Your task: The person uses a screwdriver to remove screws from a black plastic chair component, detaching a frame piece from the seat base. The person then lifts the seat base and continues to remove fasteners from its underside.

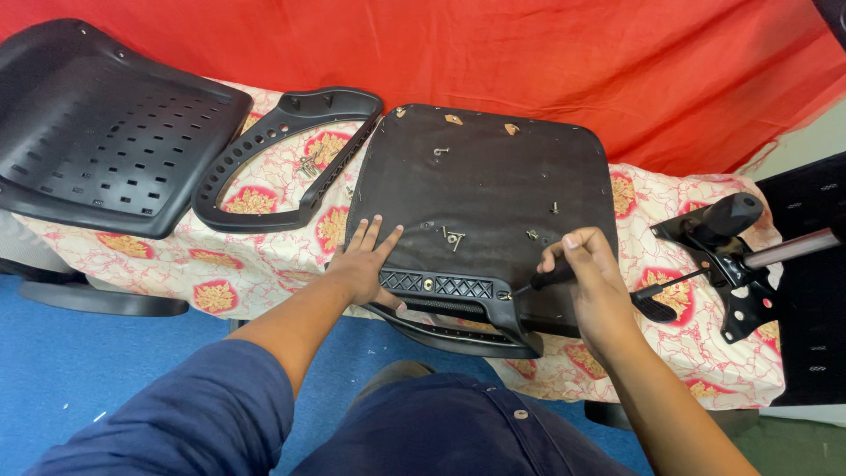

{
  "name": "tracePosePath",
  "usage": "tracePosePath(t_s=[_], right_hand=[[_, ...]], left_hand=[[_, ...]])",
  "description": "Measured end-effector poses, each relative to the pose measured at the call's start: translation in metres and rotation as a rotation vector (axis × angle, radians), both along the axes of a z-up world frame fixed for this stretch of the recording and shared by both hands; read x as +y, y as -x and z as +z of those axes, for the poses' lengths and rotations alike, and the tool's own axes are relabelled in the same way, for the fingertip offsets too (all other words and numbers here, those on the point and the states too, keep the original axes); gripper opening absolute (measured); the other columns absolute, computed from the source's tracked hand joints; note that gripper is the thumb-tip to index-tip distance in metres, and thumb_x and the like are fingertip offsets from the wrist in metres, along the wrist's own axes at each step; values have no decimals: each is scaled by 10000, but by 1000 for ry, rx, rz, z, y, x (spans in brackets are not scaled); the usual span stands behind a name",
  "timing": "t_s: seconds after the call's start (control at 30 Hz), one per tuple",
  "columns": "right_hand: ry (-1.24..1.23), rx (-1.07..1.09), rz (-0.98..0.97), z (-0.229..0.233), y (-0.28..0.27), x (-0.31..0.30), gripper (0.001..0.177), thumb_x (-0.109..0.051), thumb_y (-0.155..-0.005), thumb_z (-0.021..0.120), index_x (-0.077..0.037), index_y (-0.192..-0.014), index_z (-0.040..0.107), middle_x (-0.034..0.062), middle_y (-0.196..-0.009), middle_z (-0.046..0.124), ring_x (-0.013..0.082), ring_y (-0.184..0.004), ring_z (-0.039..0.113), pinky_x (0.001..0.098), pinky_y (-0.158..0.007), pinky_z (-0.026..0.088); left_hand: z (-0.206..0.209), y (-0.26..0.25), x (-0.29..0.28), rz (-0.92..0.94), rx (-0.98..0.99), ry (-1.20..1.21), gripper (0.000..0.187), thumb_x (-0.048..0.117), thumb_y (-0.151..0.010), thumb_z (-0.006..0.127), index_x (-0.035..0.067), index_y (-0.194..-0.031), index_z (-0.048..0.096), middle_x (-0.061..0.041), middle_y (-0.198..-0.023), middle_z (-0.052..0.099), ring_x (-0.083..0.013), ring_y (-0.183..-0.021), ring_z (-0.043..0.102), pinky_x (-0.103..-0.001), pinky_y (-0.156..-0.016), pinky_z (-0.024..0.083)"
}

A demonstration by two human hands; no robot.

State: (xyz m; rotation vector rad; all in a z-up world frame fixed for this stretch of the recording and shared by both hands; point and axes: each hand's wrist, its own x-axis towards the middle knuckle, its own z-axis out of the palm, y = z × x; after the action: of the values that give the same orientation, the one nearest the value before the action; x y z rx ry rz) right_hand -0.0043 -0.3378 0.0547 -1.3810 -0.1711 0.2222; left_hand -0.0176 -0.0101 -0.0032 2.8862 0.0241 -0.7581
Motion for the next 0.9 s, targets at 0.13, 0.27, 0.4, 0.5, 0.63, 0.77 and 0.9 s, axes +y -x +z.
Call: tracePosePath(t_s=[0.13, 0.27, 0.4, 0.5, 0.63, 0.77, 0.9], right_hand=[[-57, 69, 22, 5, 3, -1, 189, -281, -1061, 499, -95, -1024, 503, 53, -963, 612, 156, -973, 569, 332, -968, 442], [-64, 52, 41, 3, 5, -1, 258, -279, -1067, 510, -72, -927, 573, 74, -939, 620, 178, -984, 590, 357, -967, 454], [-58, -14, 45, -7, 3, -2, 336, -290, -1083, 519, -62, -844, 579, 67, -937, 614, 177, -1007, 587, 337, -989, 438], [91, -156, 13, -10, 1, -5, 357, -268, -1092, 555, -24, -834, 597, 46, -985, 574, 158, -1006, 542, 307, -992, 399], [273, -256, -56, -7, 2, -8, 311, -227, -1072, 617, 10, -878, 670, 21, -978, 564, 104, -981, 515, 254, -939, 378], [240, -129, -129, 0, 7, -6, 165, -204, -991, 684, -42, -1027, 690, -37, -898, 594, 58, -866, 510, 229, -803, 407], [226, -191, -110, 7, 8, -5, 193, -228, -997, 664, -37, -1018, 684, -29, -917, 658, 66, -892, 576, 234, -846, 448]], left_hand=[[1, 0, -1, 2, -11, 10, 1484, 627, -532, 938, 337, -1633, -14, -110, -1719, -115, -309, -1591, -64, -608, -1223, 208], [3, 0, -2, 17, -13, 23, 1473, 604, -531, 945, 312, -1640, 20, -122, -1721, -90, -316, -1592, -45, -621, -1220, 205], [6, -1, -8, 23, -10, 16, 1469, 603, -534, 948, 277, -1643, 40, -149, -1715, -66, -335, -1587, -23, -639, -1211, 210], [9, -1, -11, 24, -20, 13, 1444, 611, -540, 943, 245, -1642, 85, -176, -1710, -21, -356, -1584, 17, -647, -1191, 248], [9, -3, -9, 15, -92, 37, 1344, 627, -513, 935, 222, -1597, 252, -196, -1686, 110, -376, -1563, 121, -559, -1191, 313], [4, -1, -8, 21, -170, 118, 1190, 674, -538, 901, 158, -1503, 435, -231, -1634, 253, -406, -1526, 224, -503, -1197, 326], [-1, 6, -10, -8, -245, 151, 1085, 681, -557, 895, 96, -1399, 543, -245, -1564, 339, -399, -1474, 315, -491, -1167, 344]])
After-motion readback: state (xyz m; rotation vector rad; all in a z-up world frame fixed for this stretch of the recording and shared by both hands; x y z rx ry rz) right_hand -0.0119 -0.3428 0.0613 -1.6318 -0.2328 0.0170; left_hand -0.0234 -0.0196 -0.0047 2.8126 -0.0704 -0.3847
